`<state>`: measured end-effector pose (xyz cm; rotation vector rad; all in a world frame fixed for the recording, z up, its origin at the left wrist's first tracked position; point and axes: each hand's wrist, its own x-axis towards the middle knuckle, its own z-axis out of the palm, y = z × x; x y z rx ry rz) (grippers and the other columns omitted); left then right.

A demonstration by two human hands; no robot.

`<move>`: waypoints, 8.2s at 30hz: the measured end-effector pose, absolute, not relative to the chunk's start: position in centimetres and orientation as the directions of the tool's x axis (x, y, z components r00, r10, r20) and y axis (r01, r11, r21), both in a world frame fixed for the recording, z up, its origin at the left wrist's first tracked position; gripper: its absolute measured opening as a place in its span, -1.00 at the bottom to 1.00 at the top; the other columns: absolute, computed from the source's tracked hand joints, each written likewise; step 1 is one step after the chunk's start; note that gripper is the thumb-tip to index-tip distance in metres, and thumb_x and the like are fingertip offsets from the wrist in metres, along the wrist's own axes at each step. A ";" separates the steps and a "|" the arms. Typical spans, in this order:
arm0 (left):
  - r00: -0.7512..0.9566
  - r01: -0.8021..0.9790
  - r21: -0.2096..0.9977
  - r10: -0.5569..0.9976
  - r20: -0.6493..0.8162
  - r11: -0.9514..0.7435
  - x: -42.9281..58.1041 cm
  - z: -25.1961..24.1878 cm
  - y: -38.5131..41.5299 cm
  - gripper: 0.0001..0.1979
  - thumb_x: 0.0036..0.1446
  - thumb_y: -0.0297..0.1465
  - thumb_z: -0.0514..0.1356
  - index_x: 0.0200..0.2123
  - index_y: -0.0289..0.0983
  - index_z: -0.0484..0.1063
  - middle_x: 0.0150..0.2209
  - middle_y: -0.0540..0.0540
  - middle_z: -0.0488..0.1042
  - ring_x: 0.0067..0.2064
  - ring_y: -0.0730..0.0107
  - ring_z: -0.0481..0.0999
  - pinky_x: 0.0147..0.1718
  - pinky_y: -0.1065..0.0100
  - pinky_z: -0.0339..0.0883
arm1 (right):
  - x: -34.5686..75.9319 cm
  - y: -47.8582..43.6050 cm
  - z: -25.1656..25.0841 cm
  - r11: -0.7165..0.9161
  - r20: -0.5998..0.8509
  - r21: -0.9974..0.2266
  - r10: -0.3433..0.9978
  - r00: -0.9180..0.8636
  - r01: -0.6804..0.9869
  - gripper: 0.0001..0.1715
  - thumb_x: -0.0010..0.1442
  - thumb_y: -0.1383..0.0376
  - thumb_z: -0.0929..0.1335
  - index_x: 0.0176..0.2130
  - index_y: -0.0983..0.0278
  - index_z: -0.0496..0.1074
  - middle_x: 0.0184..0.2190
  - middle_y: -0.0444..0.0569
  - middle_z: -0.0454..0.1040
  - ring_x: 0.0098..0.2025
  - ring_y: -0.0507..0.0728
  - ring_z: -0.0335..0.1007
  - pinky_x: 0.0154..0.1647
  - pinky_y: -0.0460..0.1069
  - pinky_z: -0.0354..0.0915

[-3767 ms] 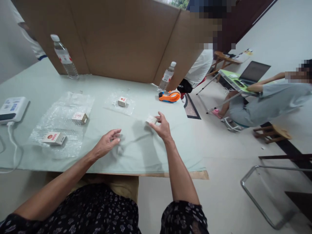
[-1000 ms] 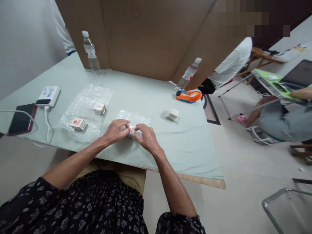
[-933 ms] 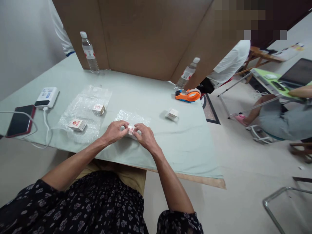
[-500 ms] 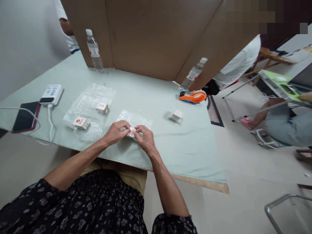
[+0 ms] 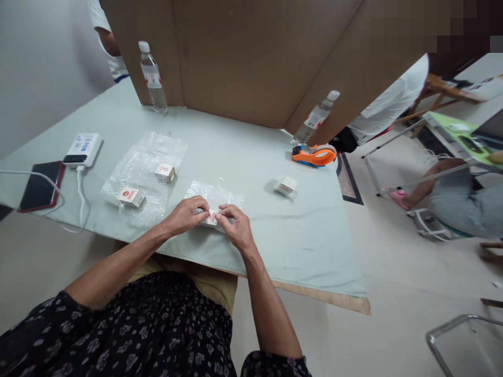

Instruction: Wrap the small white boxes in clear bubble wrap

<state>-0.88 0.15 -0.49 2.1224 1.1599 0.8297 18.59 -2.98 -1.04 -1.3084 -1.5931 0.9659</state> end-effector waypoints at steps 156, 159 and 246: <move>0.599 0.640 0.551 0.797 0.077 -0.535 -0.9 -0.1 -0.5 -0.90 0.13 -0.50 0.12 -0.32 -0.29 0.43 -0.24 -0.17 0.43 -0.13 0.20 0.43 -0.10 0.21 0.35 | 14.3 -5.2 -0.6 -0.033 0.037 -0.878 0.990 0.135 0.478 -0.39 0.16 0.16 0.32 0.14 0.37 0.36 -0.29 0.04 0.58 -0.37 0.13 0.50 -0.24 0.05 0.40; 0.541 0.613 0.629 0.834 0.107 -0.478 -0.9 -0.7 -0.8 -0.84 0.06 -0.50 0.16 -0.24 -0.27 0.42 -0.22 -0.14 0.44 -0.12 0.21 0.43 -0.08 0.20 0.36 | 15.2 -5.3 0.2 -0.004 -0.012 -0.888 1.000 -0.015 0.461 -0.45 0.24 0.18 0.25 0.16 0.36 0.35 -0.24 0.05 0.58 -0.38 0.09 0.49 -0.22 0.04 0.41; 0.265 0.568 0.706 0.906 0.331 -0.424 0.2 -2.7 -2.5 -0.81 0.10 -0.45 0.23 -0.17 -0.21 0.41 -0.14 -0.11 0.47 -0.06 0.16 0.41 0.00 0.13 0.32 | 15.5 3.4 -3.3 -0.269 -0.270 -0.955 0.963 -0.007 -0.121 -0.53 -0.24 0.03 0.50 -0.38 0.27 0.45 -0.52 -0.16 0.47 -0.45 0.04 0.31 -0.36 -0.04 0.28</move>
